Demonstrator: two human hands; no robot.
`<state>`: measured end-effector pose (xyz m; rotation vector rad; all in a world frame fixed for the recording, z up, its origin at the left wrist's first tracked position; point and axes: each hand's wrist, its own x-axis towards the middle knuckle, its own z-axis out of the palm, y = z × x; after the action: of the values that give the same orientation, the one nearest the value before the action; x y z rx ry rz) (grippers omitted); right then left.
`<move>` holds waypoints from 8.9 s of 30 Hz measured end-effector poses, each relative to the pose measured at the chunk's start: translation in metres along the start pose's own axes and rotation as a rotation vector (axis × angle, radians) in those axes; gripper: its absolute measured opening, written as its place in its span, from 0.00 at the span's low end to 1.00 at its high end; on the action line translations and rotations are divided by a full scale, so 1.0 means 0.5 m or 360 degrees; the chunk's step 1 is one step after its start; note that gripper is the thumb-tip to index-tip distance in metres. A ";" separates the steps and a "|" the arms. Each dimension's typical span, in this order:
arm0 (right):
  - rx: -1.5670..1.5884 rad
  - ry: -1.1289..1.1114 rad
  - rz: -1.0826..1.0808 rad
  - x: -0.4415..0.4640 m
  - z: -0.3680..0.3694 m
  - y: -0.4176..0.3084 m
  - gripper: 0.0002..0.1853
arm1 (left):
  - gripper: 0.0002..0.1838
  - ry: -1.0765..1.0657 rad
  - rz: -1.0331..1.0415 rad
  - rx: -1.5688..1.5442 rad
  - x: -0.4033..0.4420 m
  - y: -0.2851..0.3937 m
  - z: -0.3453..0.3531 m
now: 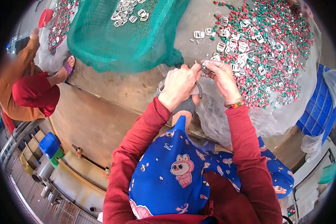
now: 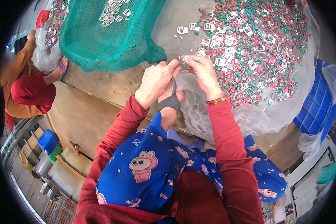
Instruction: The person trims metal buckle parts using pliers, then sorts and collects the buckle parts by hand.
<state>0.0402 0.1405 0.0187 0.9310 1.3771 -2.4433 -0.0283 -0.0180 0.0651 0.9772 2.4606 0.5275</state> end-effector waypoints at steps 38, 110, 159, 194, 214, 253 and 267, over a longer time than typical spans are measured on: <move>-0.2566 0.0024 -0.1123 0.087 -0.101 -0.006 0.14 | 0.11 -0.0086 -0.0101 -0.0736 -0.038 -0.040 0.003; -0.0990 0.0114 -0.0313 0.089 -0.061 0.082 0.17 | 0.13 -0.0140 -0.0357 0.0181 0.026 0.007 0.083; 0.0065 0.0174 -0.0159 -0.022 0.036 -0.047 0.10 | 0.16 0.0724 0.0161 -0.0477 0.013 -0.002 0.045; 0.0260 0.0277 -0.0395 -0.052 -0.011 0.009 0.12 | 0.16 0.0021 -0.0107 -0.0526 -0.027 0.047 0.019; -0.0054 0.0410 -0.0426 -0.056 0.019 0.050 0.07 | 0.13 -0.0028 -0.0056 -0.0141 -0.033 0.053 0.024; -0.0901 0.0354 -0.0196 0.091 -0.033 0.099 0.15 | 0.15 0.0182 -0.0263 -0.0332 -0.015 -0.027 0.065; -0.1565 0.0492 -0.0711 0.067 -0.029 0.117 0.14 | 0.14 -0.0020 -0.0310 -0.0052 0.010 -0.009 0.112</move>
<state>0.0464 0.1246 -0.0481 0.7767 2.7210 -1.4423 -0.0045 -0.0073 0.0151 0.7159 2.4935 0.4926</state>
